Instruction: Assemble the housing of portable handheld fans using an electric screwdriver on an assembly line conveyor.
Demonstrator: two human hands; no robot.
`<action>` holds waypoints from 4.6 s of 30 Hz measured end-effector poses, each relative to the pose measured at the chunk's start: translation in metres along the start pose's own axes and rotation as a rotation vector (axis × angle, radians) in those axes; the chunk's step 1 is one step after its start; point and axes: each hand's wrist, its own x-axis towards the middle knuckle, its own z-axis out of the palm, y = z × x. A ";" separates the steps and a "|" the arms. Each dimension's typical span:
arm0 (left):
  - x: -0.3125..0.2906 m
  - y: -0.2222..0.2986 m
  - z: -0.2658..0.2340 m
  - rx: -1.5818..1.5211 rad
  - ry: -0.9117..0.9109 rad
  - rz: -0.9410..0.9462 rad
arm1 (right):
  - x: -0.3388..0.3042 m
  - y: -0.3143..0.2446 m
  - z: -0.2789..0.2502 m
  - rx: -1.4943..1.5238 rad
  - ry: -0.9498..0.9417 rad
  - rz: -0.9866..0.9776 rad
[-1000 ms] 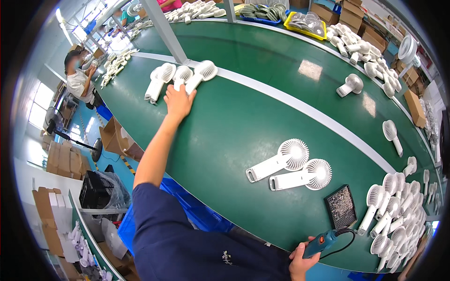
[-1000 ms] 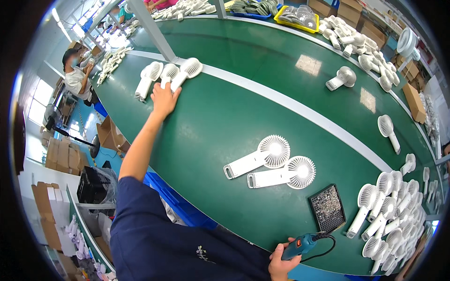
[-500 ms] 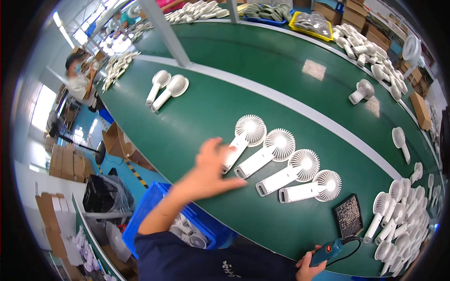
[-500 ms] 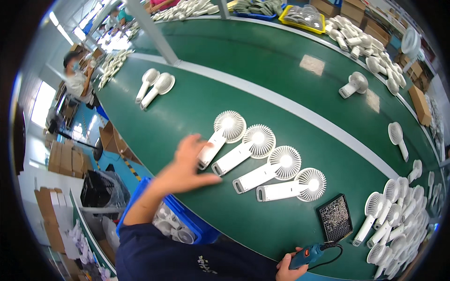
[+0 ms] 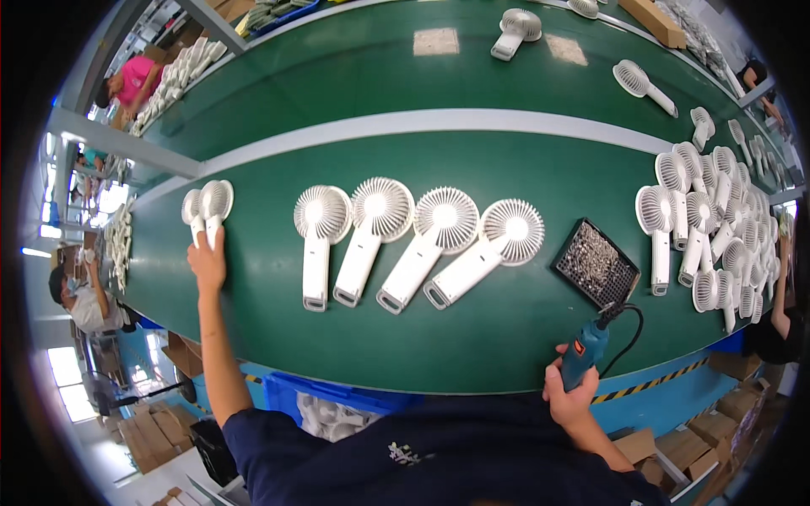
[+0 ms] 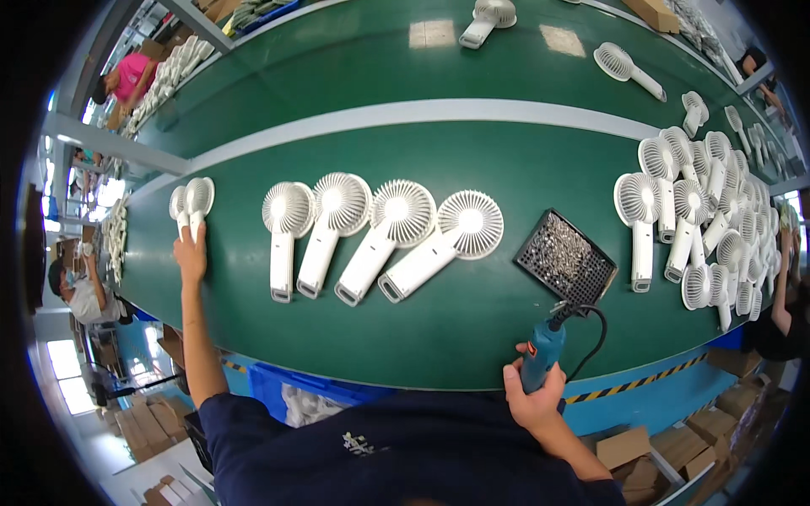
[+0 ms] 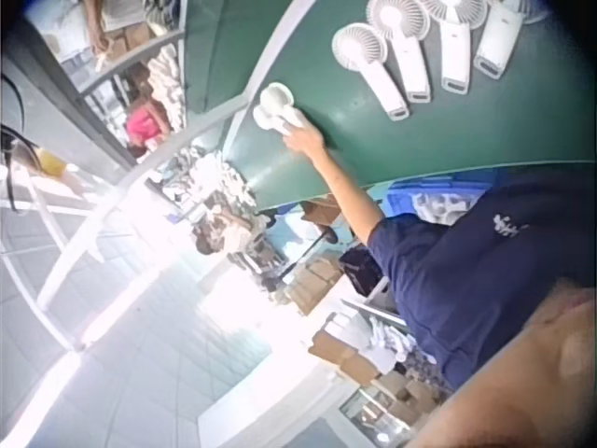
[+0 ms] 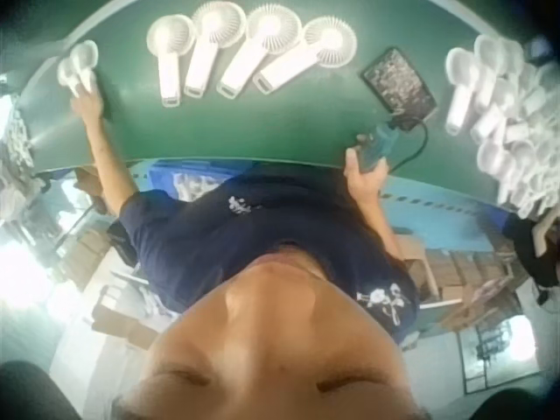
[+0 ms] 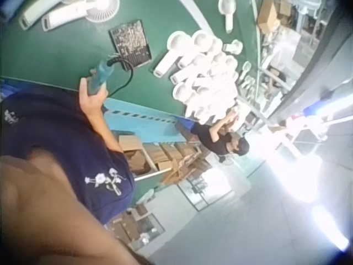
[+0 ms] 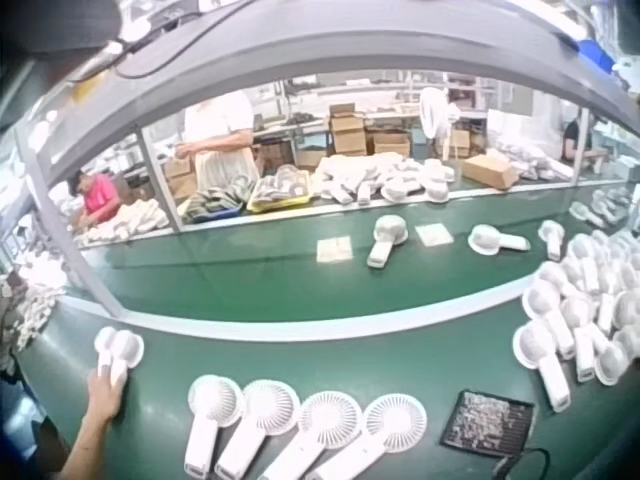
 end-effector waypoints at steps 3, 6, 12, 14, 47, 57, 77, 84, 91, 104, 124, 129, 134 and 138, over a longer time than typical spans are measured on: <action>-0.060 0.074 -0.021 -0.051 -0.080 -0.073 | 0.002 -0.001 0.005 0.053 0.002 -0.016; -0.118 0.127 -0.036 -0.096 -0.107 -0.124 | 0.002 -0.008 0.008 0.097 -0.014 0.035; -0.180 0.189 -0.068 -0.180 -0.162 -0.184 | 0.003 -0.008 0.007 0.050 -0.031 -0.089; -0.190 0.198 -0.070 -0.125 -0.211 -0.201 | 0.001 -0.012 0.002 0.058 -0.079 -0.003; -0.242 0.384 -0.107 -0.519 -0.353 1.163 | 0.132 -0.041 -0.041 0.799 -0.117 -0.549; -0.242 0.390 -0.108 -0.851 -0.322 1.068 | 0.122 -0.077 -0.036 0.834 -0.188 -0.615; -0.243 0.392 -0.105 -1.018 -0.400 0.945 | 0.126 -0.087 -0.022 0.696 -0.362 -0.627; -0.243 0.391 -0.101 -1.025 -0.382 0.960 | 0.117 -0.090 -0.018 0.665 -0.359 -0.588; -0.245 0.390 -0.098 -1.040 -0.358 0.958 | 0.110 -0.095 -0.015 0.631 -0.357 -0.557; -0.246 0.392 -0.093 -1.063 -0.334 0.942 | 0.118 -0.090 -0.013 0.474 -0.421 -0.695; -0.243 0.396 -0.101 -0.974 -0.326 0.969 | 0.164 -0.066 -0.042 0.641 -0.284 -0.635; -0.242 0.395 -0.101 -0.969 -0.336 0.972 | 0.165 -0.065 -0.044 0.614 -0.312 -0.650; -0.242 0.395 -0.101 -0.977 -0.323 0.981 | 0.168 -0.061 -0.047 0.650 -0.324 -0.669; -0.242 0.395 -0.102 -0.965 -0.327 0.978 | 0.172 -0.061 -0.047 0.601 -0.437 -0.719</action>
